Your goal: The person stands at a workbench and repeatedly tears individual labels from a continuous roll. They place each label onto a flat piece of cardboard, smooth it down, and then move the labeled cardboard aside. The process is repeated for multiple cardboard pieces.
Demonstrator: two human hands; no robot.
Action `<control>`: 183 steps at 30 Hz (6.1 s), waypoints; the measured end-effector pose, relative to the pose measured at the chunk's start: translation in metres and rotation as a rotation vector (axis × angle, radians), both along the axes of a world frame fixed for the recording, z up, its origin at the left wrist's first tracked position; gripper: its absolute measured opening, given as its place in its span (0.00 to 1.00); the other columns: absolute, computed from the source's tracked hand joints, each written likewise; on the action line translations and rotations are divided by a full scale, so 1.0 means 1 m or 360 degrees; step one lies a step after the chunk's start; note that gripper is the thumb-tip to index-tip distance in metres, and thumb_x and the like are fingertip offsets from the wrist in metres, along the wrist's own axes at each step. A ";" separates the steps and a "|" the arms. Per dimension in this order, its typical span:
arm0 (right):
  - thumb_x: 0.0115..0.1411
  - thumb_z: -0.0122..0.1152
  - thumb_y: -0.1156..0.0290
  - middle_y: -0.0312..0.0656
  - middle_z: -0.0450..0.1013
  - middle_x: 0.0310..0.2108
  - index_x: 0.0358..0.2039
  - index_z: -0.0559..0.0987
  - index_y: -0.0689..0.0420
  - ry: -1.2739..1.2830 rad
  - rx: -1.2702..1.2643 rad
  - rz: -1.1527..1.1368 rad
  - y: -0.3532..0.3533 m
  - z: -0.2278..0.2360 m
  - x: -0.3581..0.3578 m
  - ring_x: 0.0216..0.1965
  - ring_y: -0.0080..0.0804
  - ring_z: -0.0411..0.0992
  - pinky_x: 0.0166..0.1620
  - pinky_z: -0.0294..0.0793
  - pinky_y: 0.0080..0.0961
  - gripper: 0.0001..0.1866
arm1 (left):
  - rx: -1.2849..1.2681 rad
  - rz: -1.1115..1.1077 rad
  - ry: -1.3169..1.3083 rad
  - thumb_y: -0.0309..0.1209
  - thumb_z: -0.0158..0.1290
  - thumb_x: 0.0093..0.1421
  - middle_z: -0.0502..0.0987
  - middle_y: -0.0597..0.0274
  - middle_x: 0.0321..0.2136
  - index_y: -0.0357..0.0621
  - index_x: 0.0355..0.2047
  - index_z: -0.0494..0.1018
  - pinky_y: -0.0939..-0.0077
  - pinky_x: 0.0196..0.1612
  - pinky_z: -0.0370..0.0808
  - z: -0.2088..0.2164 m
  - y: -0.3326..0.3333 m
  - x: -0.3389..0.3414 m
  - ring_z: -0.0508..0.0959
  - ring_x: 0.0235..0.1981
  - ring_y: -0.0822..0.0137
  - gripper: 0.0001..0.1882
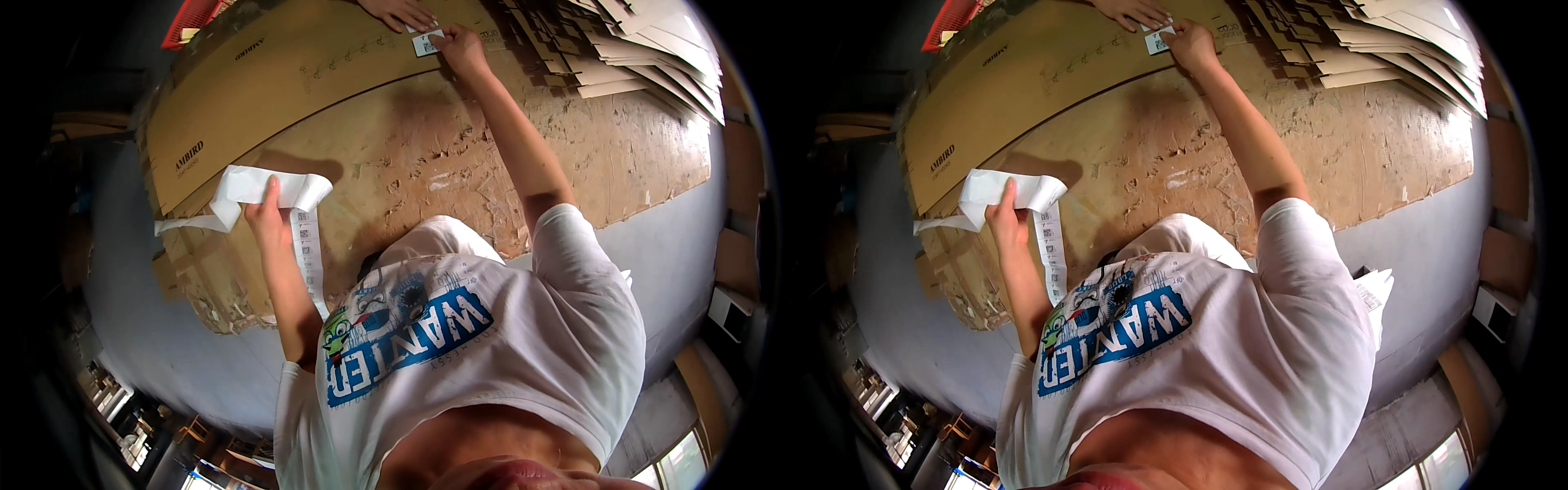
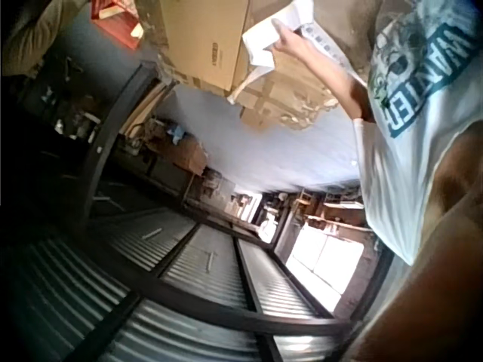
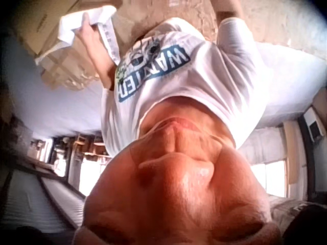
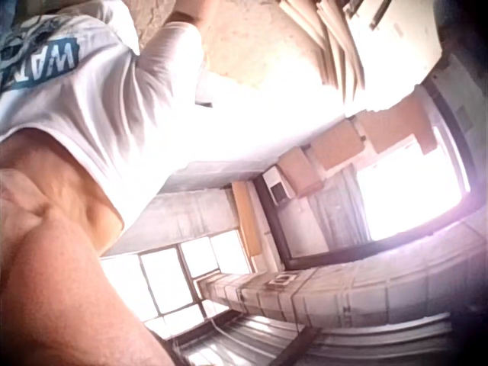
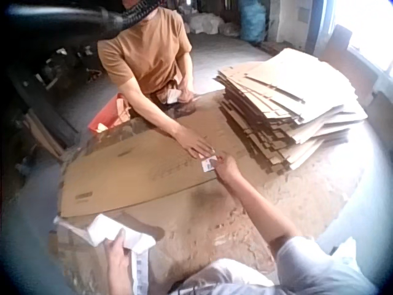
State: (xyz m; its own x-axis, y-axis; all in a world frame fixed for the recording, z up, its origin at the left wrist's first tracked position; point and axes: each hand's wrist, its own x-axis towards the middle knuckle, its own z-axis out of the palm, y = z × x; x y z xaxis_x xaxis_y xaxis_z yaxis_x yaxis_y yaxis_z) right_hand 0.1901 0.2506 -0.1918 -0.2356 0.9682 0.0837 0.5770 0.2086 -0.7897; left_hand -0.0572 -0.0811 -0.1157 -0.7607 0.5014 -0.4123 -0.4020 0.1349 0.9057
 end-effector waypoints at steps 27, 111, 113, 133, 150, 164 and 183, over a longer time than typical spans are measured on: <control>0.47 0.63 0.57 0.43 0.76 0.26 0.29 0.79 0.54 -0.0450 -0.0057 -0.0044 0.054 -0.026 -0.024 0.29 0.37 0.74 0.35 0.71 0.32 0.14 | 0.0032 0.0071 -0.0130 0.27 0.58 0.54 0.74 0.61 0.38 0.37 0.41 0.71 0.67 0.35 0.73 -0.027 0.010 -0.006 0.74 0.39 0.66 0.15; 0.63 0.48 0.70 0.41 0.74 0.36 0.43 0.71 0.64 0.1727 -0.0858 0.0351 -0.150 0.172 -0.025 0.24 0.24 0.74 0.27 0.76 0.19 0.13 | -0.0549 0.0090 0.0280 0.33 0.56 0.57 0.68 0.69 0.16 0.39 0.34 0.68 0.83 0.13 0.58 0.116 -0.275 -0.248 0.63 0.13 0.80 0.12; 0.63 0.47 0.69 0.40 0.73 0.34 0.46 0.68 0.64 0.1803 -0.0614 0.0303 -0.131 0.198 0.013 0.25 0.23 0.73 0.28 0.76 0.18 0.15 | -0.0248 -0.0001 0.0173 0.34 0.55 0.57 0.67 0.69 0.15 0.39 0.34 0.69 0.83 0.12 0.57 0.084 -0.241 -0.198 0.62 0.12 0.80 0.12; 0.53 0.54 0.67 0.57 0.70 0.46 0.49 0.68 0.60 0.0257 -0.0222 -0.1700 0.221 0.178 0.278 0.48 0.45 0.71 0.51 0.69 0.34 0.23 | -0.0053 -0.1002 0.0162 0.32 0.51 0.59 0.76 0.59 0.25 0.34 0.36 0.73 0.84 0.17 0.64 0.102 0.078 0.109 0.68 0.15 0.77 0.12; 0.54 0.62 0.71 0.46 0.71 0.42 0.61 0.51 0.63 0.1795 -0.1358 0.1536 -0.203 0.157 -0.068 0.43 0.28 0.69 0.50 0.68 0.27 0.39 | 0.1247 -0.0774 -0.0434 0.43 0.43 0.64 0.72 0.60 0.34 0.32 0.47 0.65 0.78 0.30 0.70 0.157 0.101 -0.008 0.70 0.27 0.71 0.23; 0.56 0.54 0.83 0.31 0.69 0.30 0.47 0.72 0.58 0.1185 -0.0810 0.1599 -0.253 0.173 -0.097 0.31 0.14 0.65 0.36 0.68 0.12 0.17 | 0.0450 -0.0467 -0.0546 0.34 0.50 0.58 0.76 0.57 0.34 0.33 0.40 0.70 0.73 0.35 0.76 0.118 -0.029 -0.001 0.77 0.32 0.67 0.16; 0.48 0.63 0.78 0.39 0.74 0.27 0.31 0.80 0.57 0.1113 0.0203 0.1093 -0.245 0.150 -0.060 0.30 0.31 0.72 0.34 0.72 0.24 0.08 | 0.0330 -0.0253 -0.0706 0.26 0.51 0.53 0.75 0.56 0.36 0.33 0.39 0.70 0.68 0.44 0.74 0.078 -0.004 0.037 0.76 0.38 0.61 0.13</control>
